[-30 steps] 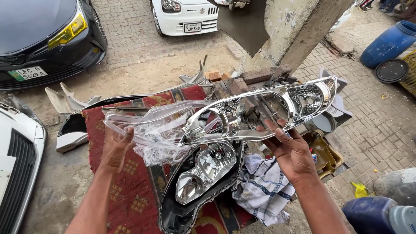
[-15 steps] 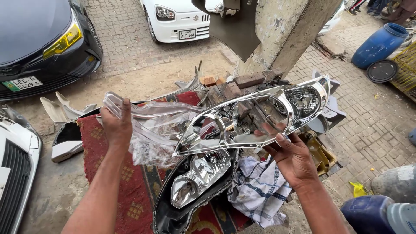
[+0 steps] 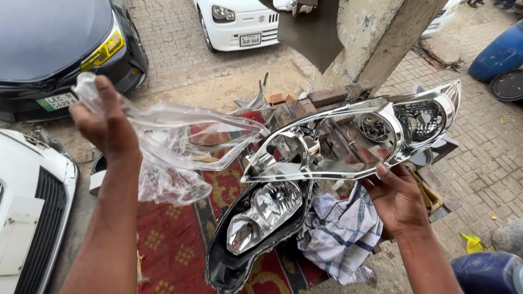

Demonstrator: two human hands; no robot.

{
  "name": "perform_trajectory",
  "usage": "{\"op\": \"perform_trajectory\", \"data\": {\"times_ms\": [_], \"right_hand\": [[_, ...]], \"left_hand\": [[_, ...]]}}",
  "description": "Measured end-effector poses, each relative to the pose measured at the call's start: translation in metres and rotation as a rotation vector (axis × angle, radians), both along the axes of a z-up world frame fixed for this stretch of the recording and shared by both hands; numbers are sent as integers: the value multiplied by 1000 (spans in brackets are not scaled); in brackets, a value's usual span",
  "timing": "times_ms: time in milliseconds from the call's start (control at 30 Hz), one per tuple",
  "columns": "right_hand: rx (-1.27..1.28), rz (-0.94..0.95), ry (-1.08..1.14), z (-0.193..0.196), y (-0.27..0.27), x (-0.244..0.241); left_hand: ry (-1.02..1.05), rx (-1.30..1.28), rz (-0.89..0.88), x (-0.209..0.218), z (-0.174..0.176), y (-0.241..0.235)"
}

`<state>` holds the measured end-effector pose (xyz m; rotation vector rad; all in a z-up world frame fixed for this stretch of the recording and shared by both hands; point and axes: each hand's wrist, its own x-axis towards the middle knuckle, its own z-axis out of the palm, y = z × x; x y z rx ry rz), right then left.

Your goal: The person holds a car headlight assembly and uses a screwdriver to remove screws from the back of the unit. They then use their fingers to remove a small black plastic component from the assembly.

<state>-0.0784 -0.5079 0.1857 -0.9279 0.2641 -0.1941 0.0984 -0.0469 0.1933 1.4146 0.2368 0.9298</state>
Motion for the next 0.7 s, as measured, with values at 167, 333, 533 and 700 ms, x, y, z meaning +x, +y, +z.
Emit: {"op": "perform_trajectory", "data": {"times_ms": [167, 333, 533, 700], "right_hand": [[-75, 86, -125, 6, -5, -5], [-104, 130, -169, 10, -24, -13], [-207, 245, -124, 17, -25, -19], [-166, 243, 343, 26, 6, -26]], "left_hand": [[99, -546, 204, -11, 3, 13], [196, -813, 260, -33, 8, 2], [254, -1066, 296, -28, -1, -2], [362, -1050, 270, -34, -1, -14]]}}
